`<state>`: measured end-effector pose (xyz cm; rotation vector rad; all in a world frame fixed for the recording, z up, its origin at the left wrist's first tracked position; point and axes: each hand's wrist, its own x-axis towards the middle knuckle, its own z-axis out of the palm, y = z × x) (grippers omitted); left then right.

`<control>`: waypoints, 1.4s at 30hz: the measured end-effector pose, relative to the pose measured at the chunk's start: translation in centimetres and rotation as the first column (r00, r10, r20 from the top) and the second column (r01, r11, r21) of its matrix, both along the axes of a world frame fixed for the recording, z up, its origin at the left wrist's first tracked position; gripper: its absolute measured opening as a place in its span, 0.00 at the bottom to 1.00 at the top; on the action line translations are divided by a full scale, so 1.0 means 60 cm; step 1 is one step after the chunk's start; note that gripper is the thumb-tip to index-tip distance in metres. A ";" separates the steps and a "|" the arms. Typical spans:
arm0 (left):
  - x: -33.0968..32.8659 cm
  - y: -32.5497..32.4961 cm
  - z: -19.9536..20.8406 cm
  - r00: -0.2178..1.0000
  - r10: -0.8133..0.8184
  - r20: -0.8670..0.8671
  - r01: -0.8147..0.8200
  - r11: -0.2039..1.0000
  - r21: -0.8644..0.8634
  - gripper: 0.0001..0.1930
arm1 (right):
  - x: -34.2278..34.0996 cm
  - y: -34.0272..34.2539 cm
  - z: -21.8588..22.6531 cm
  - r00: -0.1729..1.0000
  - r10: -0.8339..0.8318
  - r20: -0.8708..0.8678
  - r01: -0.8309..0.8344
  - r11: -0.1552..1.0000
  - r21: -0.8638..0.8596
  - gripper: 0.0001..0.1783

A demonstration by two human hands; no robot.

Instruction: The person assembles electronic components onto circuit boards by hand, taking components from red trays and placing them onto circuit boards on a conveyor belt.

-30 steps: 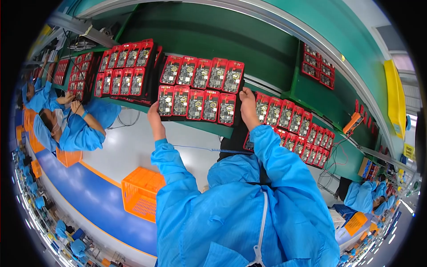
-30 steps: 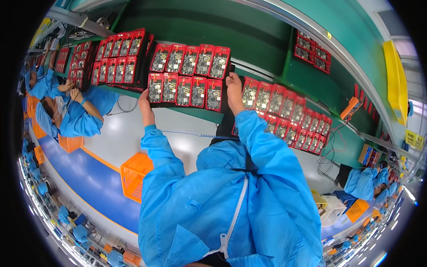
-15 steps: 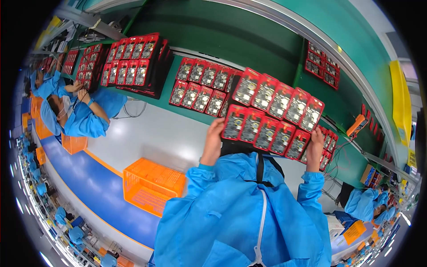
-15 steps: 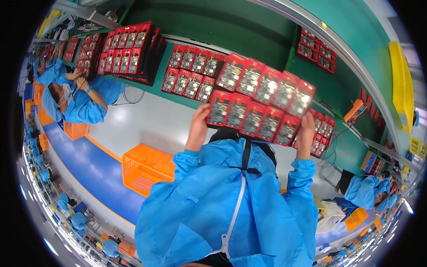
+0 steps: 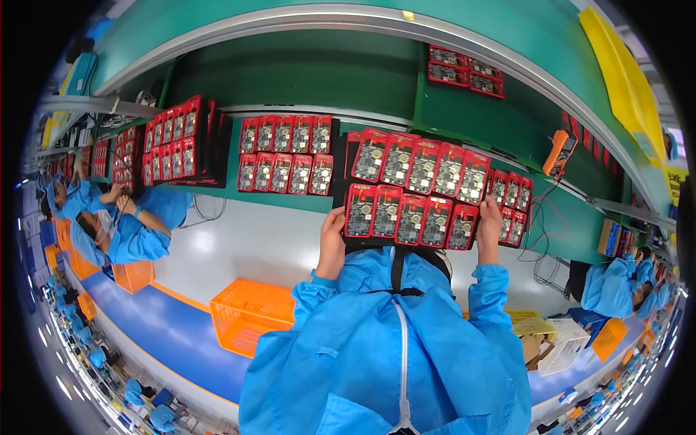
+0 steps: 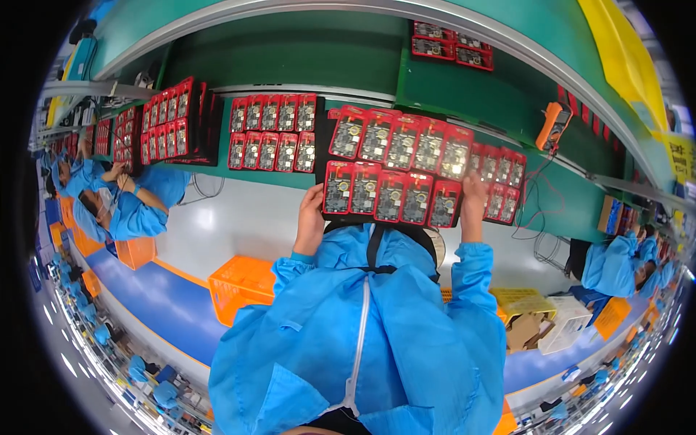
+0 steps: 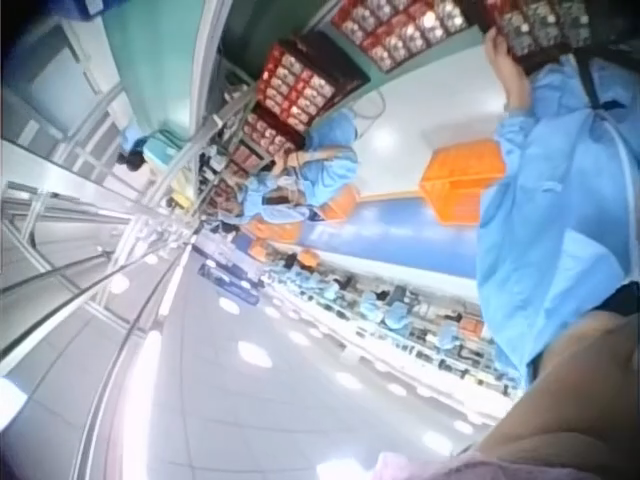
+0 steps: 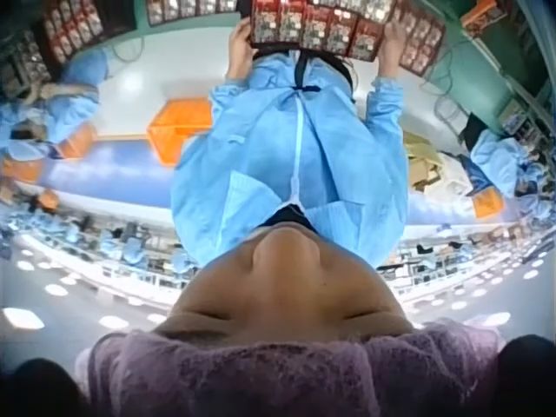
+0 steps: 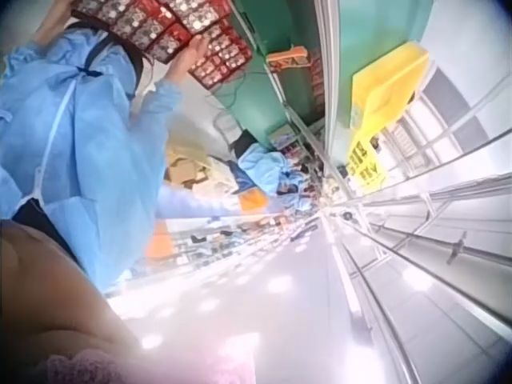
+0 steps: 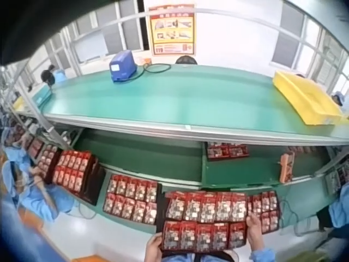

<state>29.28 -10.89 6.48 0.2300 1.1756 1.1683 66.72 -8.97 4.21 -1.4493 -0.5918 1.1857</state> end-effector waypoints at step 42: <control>-0.049 0.045 -0.147 0.777 -0.164 -0.607 0.129 0.986 -0.102 0.19 | -0.227 0.296 0.080 0.191 0.411 0.891 -0.702 0.692 -0.169 0.15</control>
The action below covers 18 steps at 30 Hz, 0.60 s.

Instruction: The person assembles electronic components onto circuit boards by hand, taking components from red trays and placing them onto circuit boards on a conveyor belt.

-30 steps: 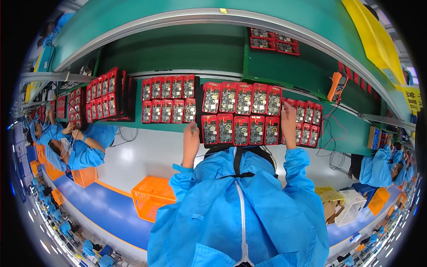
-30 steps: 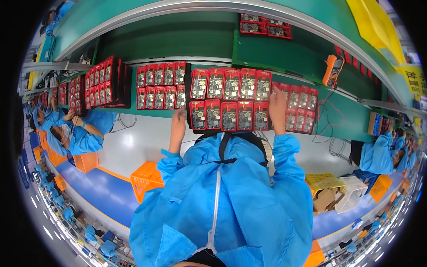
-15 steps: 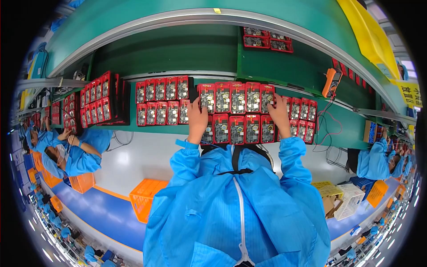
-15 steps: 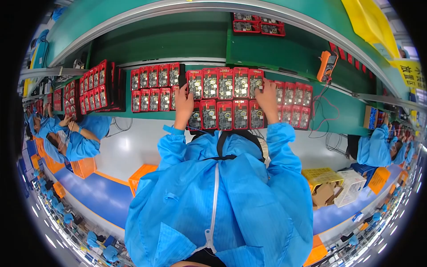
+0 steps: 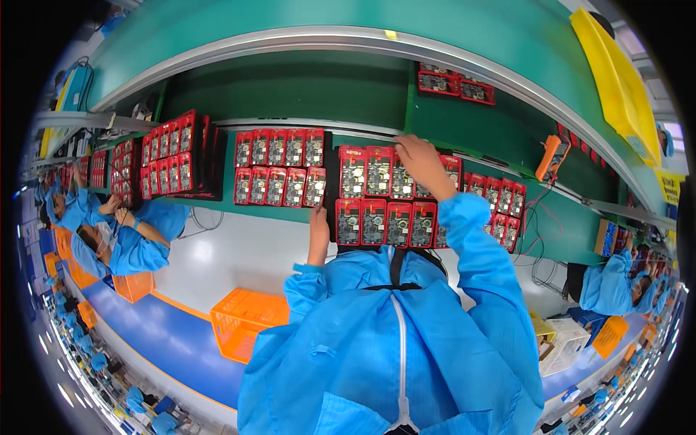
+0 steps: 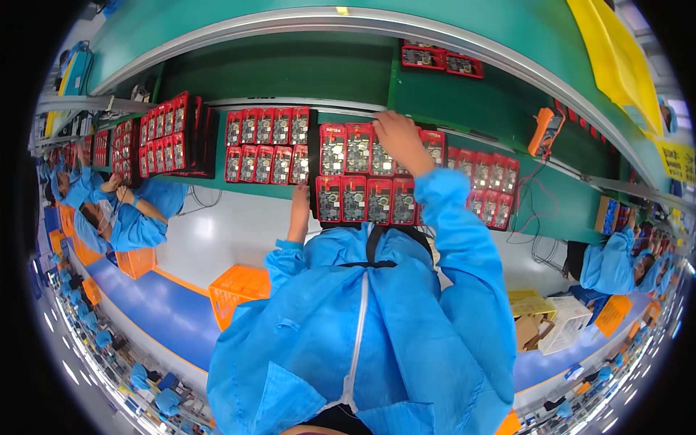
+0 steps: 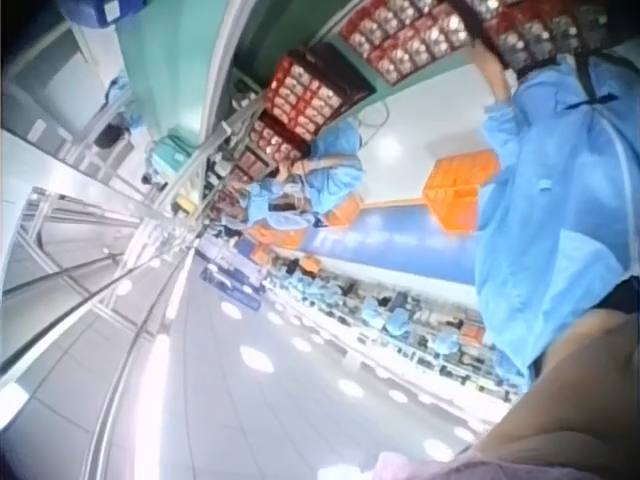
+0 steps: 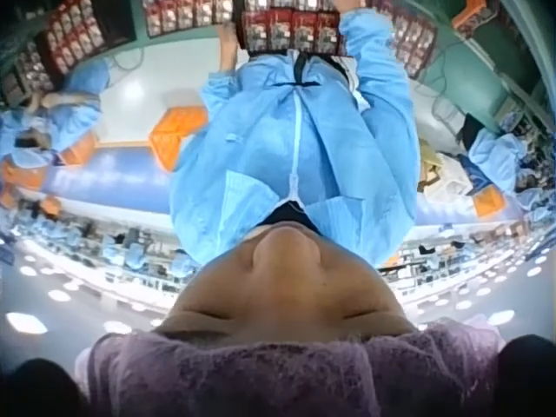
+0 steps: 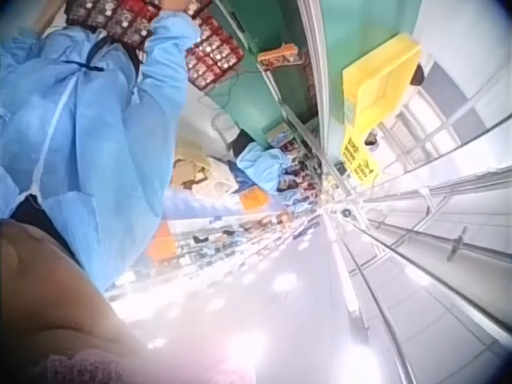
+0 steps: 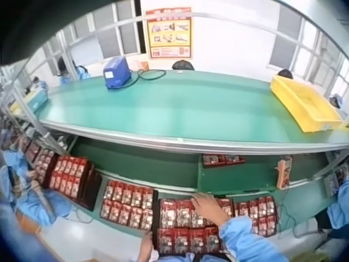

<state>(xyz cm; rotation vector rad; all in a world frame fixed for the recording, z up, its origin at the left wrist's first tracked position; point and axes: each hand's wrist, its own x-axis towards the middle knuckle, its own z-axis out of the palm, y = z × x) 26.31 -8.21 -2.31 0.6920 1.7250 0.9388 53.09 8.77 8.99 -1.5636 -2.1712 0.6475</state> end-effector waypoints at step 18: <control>0.077 -0.041 0.105 -0.192 0.753 0.629 -0.200 0.597 -0.777 0.30 | -0.039 0.052 0.026 0.972 0.125 0.197 -0.021 0.889 -0.458 0.30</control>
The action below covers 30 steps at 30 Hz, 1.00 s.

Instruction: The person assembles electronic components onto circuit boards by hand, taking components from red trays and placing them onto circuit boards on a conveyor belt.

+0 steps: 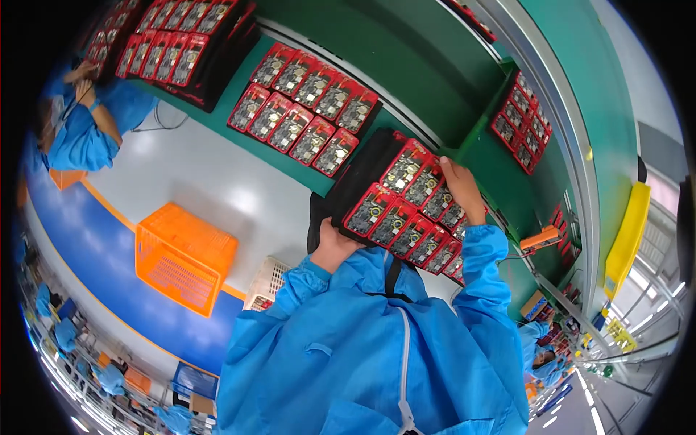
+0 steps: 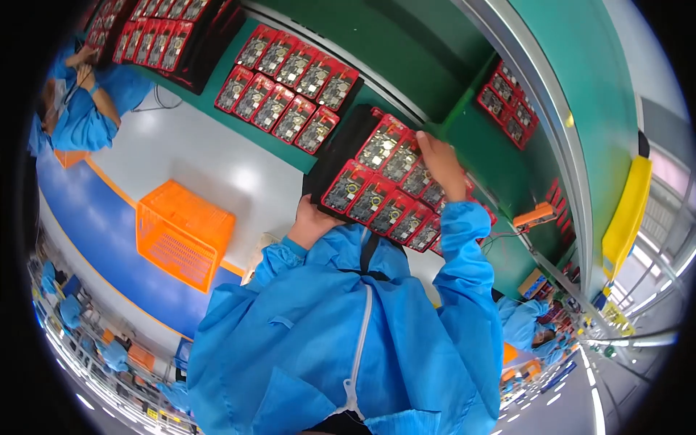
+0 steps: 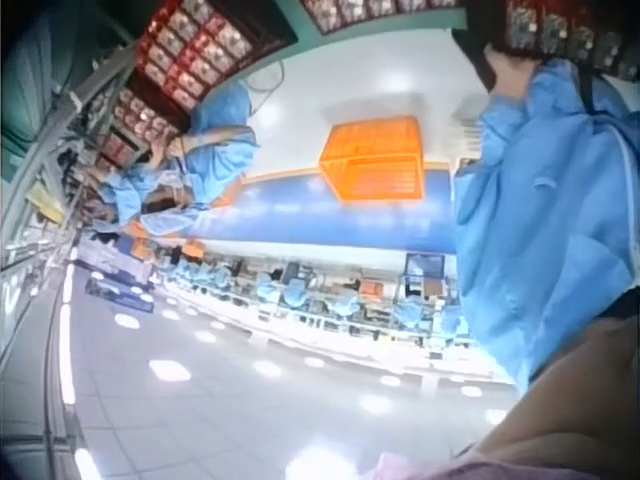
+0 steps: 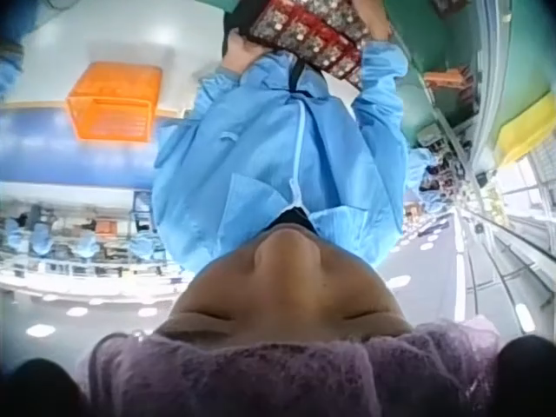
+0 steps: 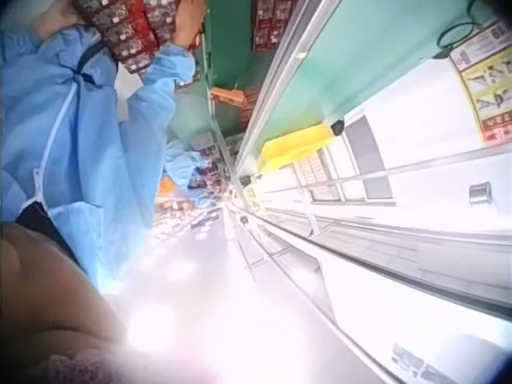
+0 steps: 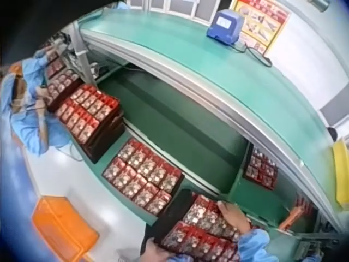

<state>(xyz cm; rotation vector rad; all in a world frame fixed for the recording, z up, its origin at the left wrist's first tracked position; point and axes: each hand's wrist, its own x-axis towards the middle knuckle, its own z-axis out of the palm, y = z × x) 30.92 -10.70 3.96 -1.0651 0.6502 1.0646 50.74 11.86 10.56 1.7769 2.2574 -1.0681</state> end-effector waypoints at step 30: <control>-0.121 0.026 -0.041 0.389 -0.295 -0.873 0.593 0.805 -0.008 0.31 | 0.227 -0.106 0.002 0.721 -0.573 -0.390 0.634 0.772 0.038 0.30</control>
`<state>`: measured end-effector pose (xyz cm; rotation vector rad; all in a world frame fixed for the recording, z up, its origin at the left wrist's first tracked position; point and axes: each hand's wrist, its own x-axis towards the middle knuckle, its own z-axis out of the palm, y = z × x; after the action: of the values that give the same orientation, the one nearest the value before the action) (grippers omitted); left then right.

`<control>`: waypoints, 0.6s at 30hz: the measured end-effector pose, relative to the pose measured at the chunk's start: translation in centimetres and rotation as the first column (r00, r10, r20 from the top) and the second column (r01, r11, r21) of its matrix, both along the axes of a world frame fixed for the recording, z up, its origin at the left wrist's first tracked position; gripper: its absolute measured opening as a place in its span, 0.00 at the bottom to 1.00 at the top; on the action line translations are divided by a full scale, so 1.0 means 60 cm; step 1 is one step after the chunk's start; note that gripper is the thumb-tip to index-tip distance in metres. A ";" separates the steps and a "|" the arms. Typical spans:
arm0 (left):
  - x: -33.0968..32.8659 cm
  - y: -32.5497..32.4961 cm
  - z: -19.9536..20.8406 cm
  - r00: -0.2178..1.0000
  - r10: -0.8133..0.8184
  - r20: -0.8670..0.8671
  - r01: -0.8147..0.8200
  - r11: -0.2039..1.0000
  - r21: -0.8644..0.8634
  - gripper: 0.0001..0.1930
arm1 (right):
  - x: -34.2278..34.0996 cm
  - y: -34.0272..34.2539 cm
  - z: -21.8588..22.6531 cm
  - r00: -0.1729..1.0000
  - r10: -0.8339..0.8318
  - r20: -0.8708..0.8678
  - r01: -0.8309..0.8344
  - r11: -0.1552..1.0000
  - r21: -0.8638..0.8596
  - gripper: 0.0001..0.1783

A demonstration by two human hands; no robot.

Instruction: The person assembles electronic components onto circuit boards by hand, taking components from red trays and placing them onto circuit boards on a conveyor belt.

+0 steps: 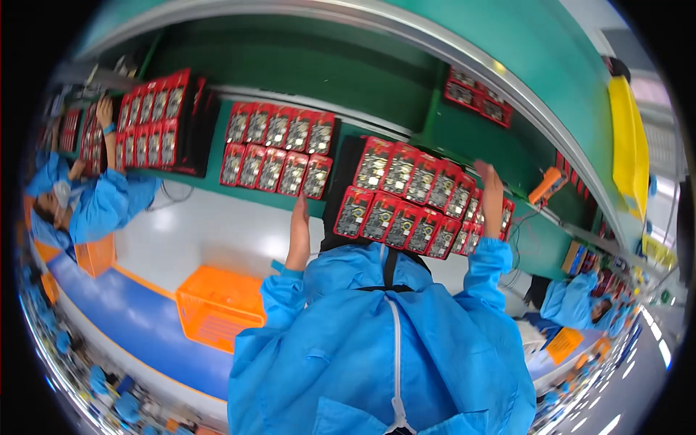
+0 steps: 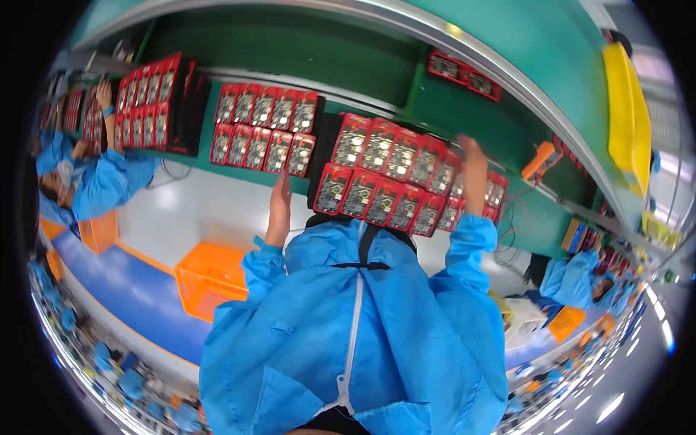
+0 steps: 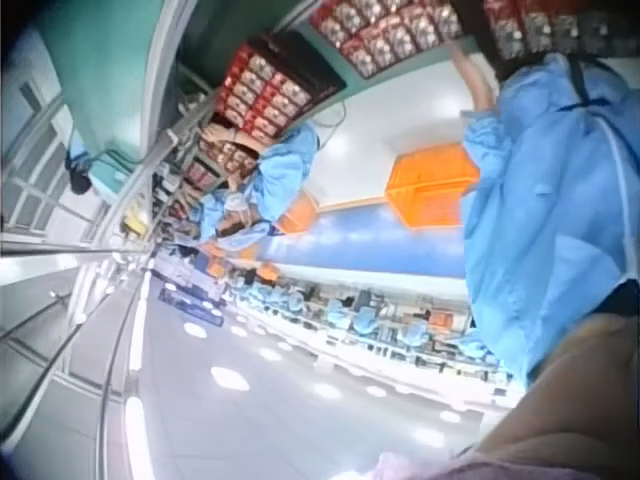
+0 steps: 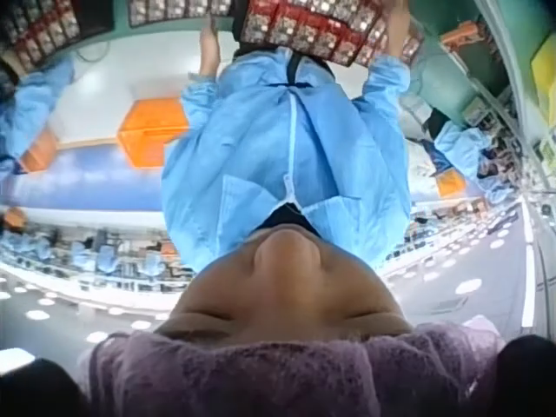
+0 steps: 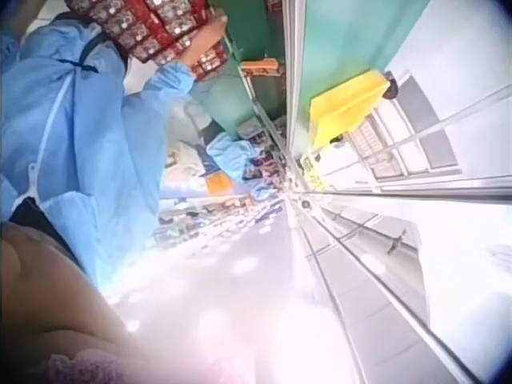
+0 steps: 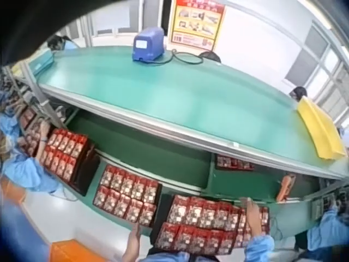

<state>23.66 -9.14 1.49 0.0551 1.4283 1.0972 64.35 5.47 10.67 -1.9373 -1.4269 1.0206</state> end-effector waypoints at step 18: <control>0.044 0.170 -0.055 0.903 -0.431 0.001 0.428 0.898 0.104 0.35 | 0.014 -0.206 -0.231 0.493 -0.615 -0.616 0.349 0.788 -0.507 0.33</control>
<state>26.28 1.07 -1.83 0.4117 1.2577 0.7967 65.17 -6.87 -3.17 -1.5993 -0.1885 1.5642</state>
